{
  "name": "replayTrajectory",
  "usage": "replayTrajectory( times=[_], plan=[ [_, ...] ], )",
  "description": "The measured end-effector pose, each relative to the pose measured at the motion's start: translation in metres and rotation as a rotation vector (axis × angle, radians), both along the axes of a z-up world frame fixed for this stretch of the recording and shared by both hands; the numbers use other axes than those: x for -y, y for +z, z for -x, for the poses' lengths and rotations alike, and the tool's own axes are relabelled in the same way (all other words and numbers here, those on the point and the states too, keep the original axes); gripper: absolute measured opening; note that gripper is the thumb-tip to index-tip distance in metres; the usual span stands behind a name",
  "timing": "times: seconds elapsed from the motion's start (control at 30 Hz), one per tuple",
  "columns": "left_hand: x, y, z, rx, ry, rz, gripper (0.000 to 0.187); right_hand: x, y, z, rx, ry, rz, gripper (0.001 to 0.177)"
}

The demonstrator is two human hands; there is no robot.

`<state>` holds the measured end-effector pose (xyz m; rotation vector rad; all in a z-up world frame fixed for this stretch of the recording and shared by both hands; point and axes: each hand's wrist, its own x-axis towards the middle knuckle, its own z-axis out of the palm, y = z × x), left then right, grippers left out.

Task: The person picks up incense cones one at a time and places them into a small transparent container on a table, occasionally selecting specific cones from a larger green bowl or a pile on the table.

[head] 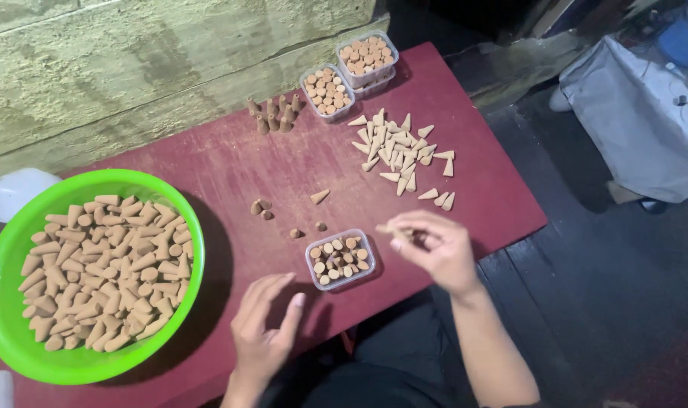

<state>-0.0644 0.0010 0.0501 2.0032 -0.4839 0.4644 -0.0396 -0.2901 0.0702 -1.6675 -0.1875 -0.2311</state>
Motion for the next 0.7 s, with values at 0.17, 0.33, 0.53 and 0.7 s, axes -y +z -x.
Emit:
replayTrajectory(
  times=[0.17, 0.33, 0.53, 0.7],
  plan=[
    [0.038, 0.008, 0.014, -0.223, -0.159, 0.188, 0.034, -0.047, -0.008, 0.042, 0.023, 0.158, -0.102, 0.02],
    [0.045, -0.004, 0.026, -0.269, -0.16, 0.317, 0.018, -0.057, -0.041, 0.065, -0.076, 0.167, -0.211, 0.017],
    [0.035, 0.002, 0.036, -0.183, -0.149, 0.281, 0.013, -0.068, -0.024, 0.07, -0.142, 0.241, -0.239, 0.013],
    [0.024, 0.009, 0.041, -0.144, -0.111, 0.25, 0.011, -0.074, -0.013, 0.071, -0.161, 0.299, -0.168, 0.011]
  ],
)
